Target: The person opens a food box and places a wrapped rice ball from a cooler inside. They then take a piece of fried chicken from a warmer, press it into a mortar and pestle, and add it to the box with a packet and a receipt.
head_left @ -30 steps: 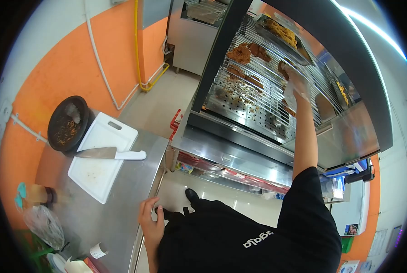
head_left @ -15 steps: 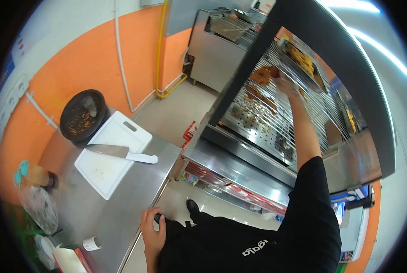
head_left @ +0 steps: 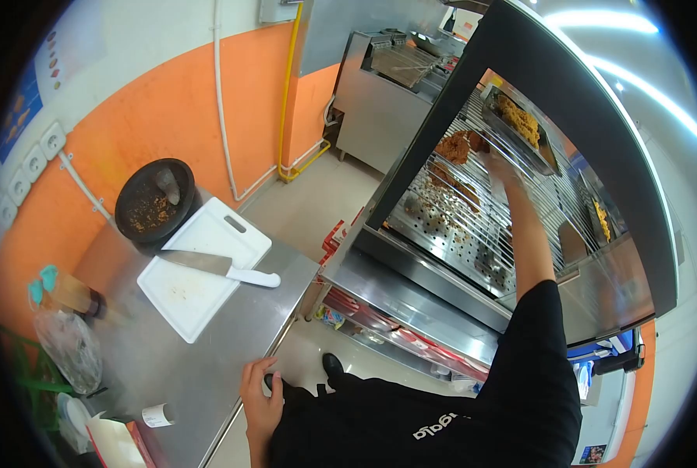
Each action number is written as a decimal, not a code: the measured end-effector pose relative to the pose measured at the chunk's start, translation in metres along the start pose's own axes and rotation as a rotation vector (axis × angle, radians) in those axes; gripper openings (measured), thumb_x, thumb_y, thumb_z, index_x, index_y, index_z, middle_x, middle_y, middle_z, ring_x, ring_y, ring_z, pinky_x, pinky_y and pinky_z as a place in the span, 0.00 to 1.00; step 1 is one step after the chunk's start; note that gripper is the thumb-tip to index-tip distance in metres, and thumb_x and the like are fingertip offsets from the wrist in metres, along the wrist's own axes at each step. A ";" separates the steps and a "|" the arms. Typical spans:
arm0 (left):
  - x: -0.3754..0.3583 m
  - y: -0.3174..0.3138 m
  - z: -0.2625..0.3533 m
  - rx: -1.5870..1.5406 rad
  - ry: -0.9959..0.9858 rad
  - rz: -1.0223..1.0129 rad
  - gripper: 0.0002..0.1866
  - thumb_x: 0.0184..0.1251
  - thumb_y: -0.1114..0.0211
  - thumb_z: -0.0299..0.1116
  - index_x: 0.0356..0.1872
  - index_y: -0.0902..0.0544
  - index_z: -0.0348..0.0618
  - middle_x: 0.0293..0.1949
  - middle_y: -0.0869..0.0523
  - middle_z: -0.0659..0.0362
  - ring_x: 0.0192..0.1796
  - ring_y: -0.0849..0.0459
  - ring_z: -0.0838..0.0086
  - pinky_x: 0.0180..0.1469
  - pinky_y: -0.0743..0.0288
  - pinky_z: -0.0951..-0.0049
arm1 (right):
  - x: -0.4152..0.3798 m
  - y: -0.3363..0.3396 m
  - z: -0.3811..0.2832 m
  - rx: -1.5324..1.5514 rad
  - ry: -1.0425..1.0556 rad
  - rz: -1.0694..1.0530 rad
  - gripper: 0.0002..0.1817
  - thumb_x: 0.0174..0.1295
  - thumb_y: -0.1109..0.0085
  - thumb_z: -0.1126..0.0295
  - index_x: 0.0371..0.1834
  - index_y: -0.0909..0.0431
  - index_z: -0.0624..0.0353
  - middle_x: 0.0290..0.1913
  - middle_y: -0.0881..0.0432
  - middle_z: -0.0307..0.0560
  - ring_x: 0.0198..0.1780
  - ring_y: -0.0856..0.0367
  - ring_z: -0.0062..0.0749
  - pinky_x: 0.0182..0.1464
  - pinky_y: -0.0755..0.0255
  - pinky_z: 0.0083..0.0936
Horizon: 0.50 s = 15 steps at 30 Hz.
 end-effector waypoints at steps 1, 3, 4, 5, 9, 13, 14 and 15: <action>0.000 0.000 -0.002 0.001 -0.001 0.001 0.11 0.61 0.40 0.20 0.45 0.20 0.35 0.45 0.19 0.49 0.48 0.19 0.57 0.53 0.26 0.66 | -0.001 0.000 0.004 0.023 -0.048 0.021 0.32 0.71 0.61 0.41 0.68 0.30 0.50 0.69 0.30 0.54 0.71 0.35 0.48 0.73 0.46 0.39; -0.001 0.000 -0.006 0.011 -0.016 -0.005 0.11 0.62 0.41 0.21 0.45 0.20 0.35 0.45 0.19 0.49 0.48 0.19 0.56 0.53 0.27 0.66 | -0.002 -0.002 0.006 -0.080 -0.050 -0.045 0.33 0.72 0.64 0.41 0.67 0.30 0.54 0.67 0.29 0.57 0.70 0.34 0.51 0.72 0.45 0.41; -0.001 -0.001 -0.007 0.011 -0.015 -0.016 0.11 0.62 0.41 0.21 0.45 0.20 0.35 0.45 0.19 0.49 0.48 0.19 0.56 0.53 0.27 0.66 | -0.007 0.001 0.004 -0.185 -0.049 -0.109 0.35 0.73 0.67 0.41 0.66 0.30 0.57 0.66 0.28 0.60 0.68 0.32 0.54 0.72 0.44 0.42; -0.001 -0.001 -0.008 0.015 -0.002 -0.007 0.11 0.62 0.41 0.21 0.45 0.20 0.35 0.45 0.19 0.48 0.48 0.19 0.56 0.54 0.27 0.66 | -0.013 0.003 0.004 -0.290 -0.049 -0.176 0.36 0.73 0.71 0.41 0.66 0.29 0.60 0.64 0.27 0.63 0.67 0.31 0.58 0.71 0.43 0.44; 0.002 -0.003 -0.007 0.014 0.002 -0.009 0.10 0.63 0.41 0.21 0.46 0.20 0.35 0.44 0.19 0.49 0.48 0.19 0.56 0.54 0.27 0.66 | -0.092 0.037 -0.021 -0.306 0.073 0.133 0.33 0.72 0.61 0.43 0.60 0.26 0.63 0.55 0.22 0.71 0.59 0.24 0.60 0.65 0.34 0.44; 0.008 -0.012 -0.002 -0.015 -0.006 -0.046 0.11 0.63 0.41 0.21 0.46 0.20 0.35 0.44 0.19 0.49 0.48 0.19 0.56 0.54 0.27 0.66 | -0.163 0.068 -0.059 0.614 0.094 0.122 0.25 0.67 0.40 0.63 0.59 0.30 0.71 0.49 0.19 0.62 0.48 0.15 0.43 0.42 0.19 0.34; 0.010 -0.015 0.000 -0.016 -0.011 -0.063 0.11 0.63 0.41 0.21 0.46 0.20 0.35 0.44 0.19 0.49 0.48 0.19 0.56 0.54 0.27 0.66 | -0.175 0.071 -0.064 0.607 0.085 0.126 0.25 0.67 0.40 0.63 0.59 0.30 0.71 0.49 0.19 0.62 0.48 0.15 0.43 0.42 0.19 0.34; 0.012 -0.018 0.001 -0.018 -0.016 -0.078 0.11 0.63 0.41 0.21 0.46 0.20 0.35 0.45 0.19 0.49 0.48 0.19 0.56 0.54 0.27 0.66 | -0.185 0.069 -0.068 0.943 0.014 0.063 0.26 0.67 0.40 0.65 0.61 0.34 0.74 0.52 0.21 0.62 0.50 0.16 0.43 0.44 0.17 0.34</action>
Point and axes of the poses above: each hand's wrist, its own x-axis towards the middle knuckle, its own y-axis out of the back of the hand, z = x × y, the point moved 6 cm from there along x, towards the middle knuckle
